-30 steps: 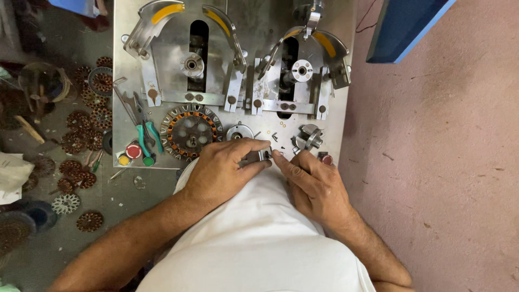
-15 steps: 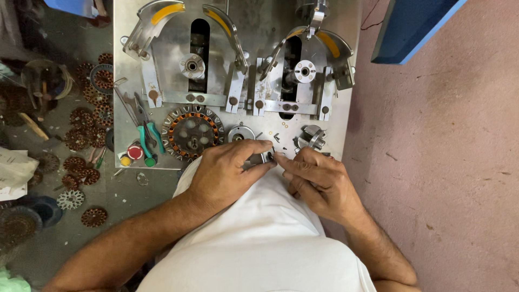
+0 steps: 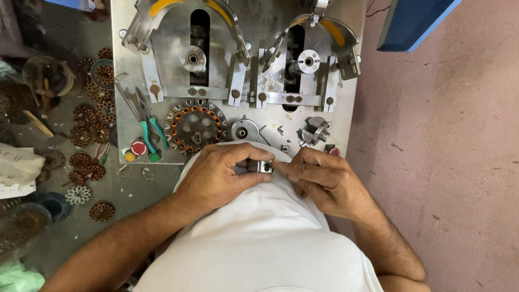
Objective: The person assembles small metal components using a specialized machine. They pick up parts, insert them into the machine, and use a small tool to adjust or secure them. The process is repeated with several similar components.
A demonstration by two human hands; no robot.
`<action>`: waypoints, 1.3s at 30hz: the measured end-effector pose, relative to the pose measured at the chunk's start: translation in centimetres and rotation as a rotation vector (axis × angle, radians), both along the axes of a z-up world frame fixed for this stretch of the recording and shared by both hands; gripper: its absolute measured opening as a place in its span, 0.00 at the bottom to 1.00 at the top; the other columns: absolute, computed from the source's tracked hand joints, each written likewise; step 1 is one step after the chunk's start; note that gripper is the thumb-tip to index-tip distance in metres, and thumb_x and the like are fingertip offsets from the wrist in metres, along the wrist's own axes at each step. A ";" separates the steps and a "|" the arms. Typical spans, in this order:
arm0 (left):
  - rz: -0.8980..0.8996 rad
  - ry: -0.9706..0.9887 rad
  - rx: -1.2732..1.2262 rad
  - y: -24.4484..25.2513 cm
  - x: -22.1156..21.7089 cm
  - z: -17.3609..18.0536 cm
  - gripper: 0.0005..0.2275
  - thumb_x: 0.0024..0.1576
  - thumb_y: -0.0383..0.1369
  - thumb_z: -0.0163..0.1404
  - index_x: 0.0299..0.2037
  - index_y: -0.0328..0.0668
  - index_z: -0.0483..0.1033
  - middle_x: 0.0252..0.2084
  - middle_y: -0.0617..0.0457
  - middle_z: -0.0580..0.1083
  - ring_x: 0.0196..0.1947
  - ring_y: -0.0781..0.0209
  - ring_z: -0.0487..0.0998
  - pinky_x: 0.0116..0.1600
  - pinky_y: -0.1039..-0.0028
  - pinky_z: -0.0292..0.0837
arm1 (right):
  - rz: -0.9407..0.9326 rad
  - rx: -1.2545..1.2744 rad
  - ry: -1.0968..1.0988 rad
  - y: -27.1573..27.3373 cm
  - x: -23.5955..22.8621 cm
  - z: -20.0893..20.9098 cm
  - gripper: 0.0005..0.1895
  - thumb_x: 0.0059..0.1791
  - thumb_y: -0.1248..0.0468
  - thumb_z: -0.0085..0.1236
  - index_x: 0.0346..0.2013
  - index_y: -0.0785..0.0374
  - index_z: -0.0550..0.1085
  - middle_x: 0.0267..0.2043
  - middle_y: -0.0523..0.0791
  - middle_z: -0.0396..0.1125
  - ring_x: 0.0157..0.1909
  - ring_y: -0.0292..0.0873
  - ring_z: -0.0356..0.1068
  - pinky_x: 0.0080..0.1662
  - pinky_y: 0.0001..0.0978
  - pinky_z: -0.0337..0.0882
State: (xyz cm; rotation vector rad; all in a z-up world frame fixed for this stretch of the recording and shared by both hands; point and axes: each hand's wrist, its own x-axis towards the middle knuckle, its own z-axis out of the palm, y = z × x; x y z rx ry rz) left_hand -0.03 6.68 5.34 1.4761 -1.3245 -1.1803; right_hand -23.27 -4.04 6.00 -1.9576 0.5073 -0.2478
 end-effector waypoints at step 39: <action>-0.027 -0.116 -0.039 0.2 0.1 -0.6 0.16 0.51 0.37 0.64 0.46 0.41 0.80 0.45 0.51 0.83 0.43 0.58 0.86 0.48 0.72 0.81 | -0.067 -0.151 -0.110 1.4 -0.3 -2.5 0.21 0.49 0.80 0.53 0.55 0.64 0.77 0.34 0.43 0.70 0.37 0.36 0.73 0.40 0.26 0.78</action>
